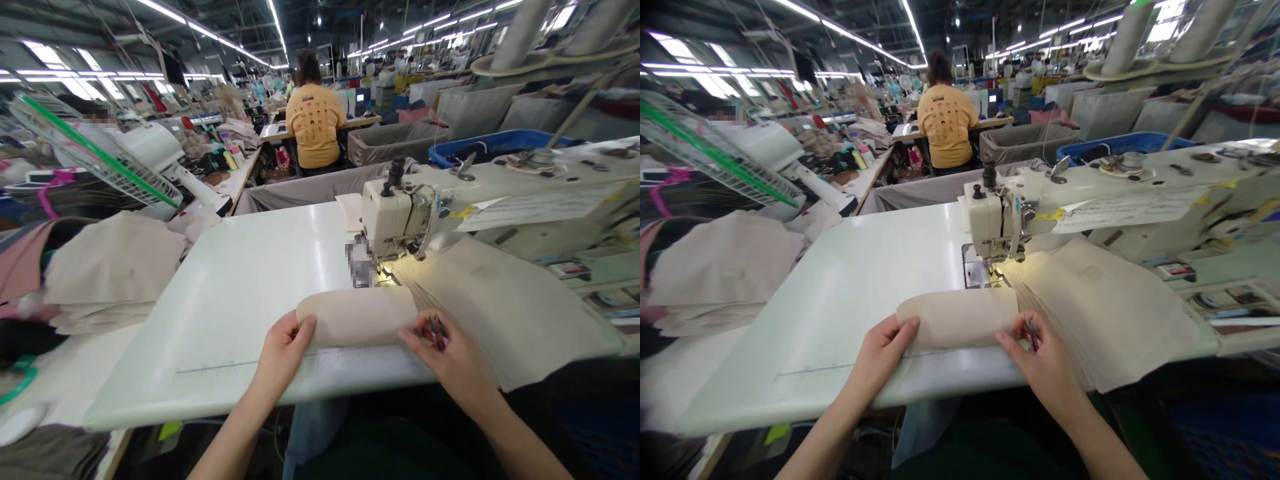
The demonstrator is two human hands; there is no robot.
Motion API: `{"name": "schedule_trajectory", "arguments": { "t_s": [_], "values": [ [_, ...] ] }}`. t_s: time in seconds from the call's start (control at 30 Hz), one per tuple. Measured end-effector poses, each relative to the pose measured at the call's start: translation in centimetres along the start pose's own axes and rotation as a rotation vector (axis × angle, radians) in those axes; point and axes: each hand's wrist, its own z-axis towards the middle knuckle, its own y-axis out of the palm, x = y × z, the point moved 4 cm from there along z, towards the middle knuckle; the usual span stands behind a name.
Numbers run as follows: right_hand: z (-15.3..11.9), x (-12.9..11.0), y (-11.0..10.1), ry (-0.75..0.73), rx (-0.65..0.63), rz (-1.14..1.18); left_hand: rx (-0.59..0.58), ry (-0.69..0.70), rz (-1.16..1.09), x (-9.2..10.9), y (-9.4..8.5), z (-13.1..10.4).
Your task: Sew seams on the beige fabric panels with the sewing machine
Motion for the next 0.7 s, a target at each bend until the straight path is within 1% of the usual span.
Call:
{"name": "schedule_trajectory", "arguments": {
  "t_s": [0.13,0.23,0.4,0.43,0.57,0.63,0.7],
  "values": [
    [0.6,-0.6,0.8,-0.018,-0.113,-0.107,0.090,0.049,0.099,0.2,-0.1,-0.4],
    [1.1,-0.6,1.1,-0.029,-0.104,-0.137,0.147,0.083,0.153,0.2,0.1,-0.9],
    [1.2,-0.6,1.3,-0.086,-0.097,-0.131,0.264,0.018,0.133,-0.6,0.4,-2.0],
    [1.2,-0.6,1.3,-0.092,-0.098,-0.135,0.264,0.039,0.130,-0.6,0.5,-2.2],
    [1.2,-0.6,1.2,-0.117,-0.078,-0.164,0.177,0.237,0.150,-0.1,0.8,-2.3],
    [1.2,-0.5,1.2,-0.135,-0.076,-0.179,0.154,0.249,0.162,0.0,0.8,-2.2],
    [1.1,-0.4,1.2,-0.141,-0.076,-0.203,0.155,0.213,0.180,0.0,0.7,-2.0]
  ]
}}
